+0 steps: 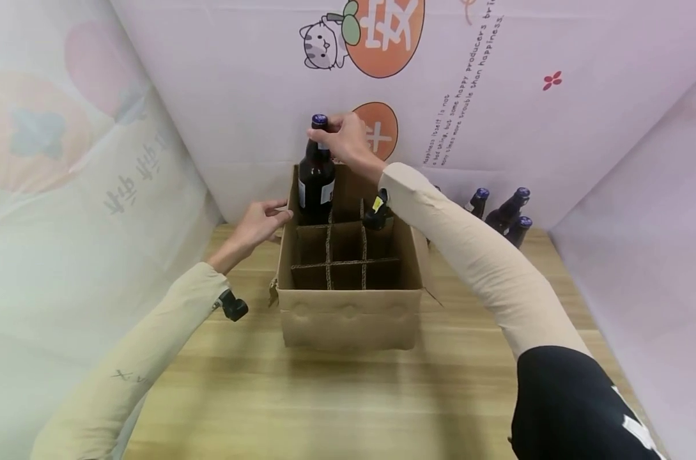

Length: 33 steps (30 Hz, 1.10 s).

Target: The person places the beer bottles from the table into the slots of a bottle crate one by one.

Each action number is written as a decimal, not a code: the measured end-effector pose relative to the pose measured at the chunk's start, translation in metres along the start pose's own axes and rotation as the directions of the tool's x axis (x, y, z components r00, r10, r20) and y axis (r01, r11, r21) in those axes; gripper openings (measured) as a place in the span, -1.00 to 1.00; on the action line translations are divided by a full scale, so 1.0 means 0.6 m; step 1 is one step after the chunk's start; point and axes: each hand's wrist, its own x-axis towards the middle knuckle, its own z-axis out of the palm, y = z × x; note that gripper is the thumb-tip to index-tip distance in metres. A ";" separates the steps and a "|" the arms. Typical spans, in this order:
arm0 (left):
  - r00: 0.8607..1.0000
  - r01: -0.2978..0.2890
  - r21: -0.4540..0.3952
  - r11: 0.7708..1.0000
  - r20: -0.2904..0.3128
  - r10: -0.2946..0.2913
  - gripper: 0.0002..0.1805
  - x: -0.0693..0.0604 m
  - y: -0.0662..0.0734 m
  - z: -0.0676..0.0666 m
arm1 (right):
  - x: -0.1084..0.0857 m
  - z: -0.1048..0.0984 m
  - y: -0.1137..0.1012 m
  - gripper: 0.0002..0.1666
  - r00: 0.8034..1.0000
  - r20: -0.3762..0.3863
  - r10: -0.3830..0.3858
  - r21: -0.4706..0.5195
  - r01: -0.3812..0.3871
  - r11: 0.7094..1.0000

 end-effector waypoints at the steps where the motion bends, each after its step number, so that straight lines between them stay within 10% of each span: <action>1: 1.000 0.000 -0.001 1.000 0.002 0.000 -0.38 0.001 0.000 0.000 | 0.000 0.005 0.003 -0.73 1.000 0.011 0.005 -0.007 -0.005 1.000; 33: 0.999 0.030 -0.053 0.998 0.030 -0.029 -0.38 0.013 0.002 -0.008 | -0.011 0.100 0.173 -0.77 0.966 0.260 -0.004 -0.409 0.114 0.906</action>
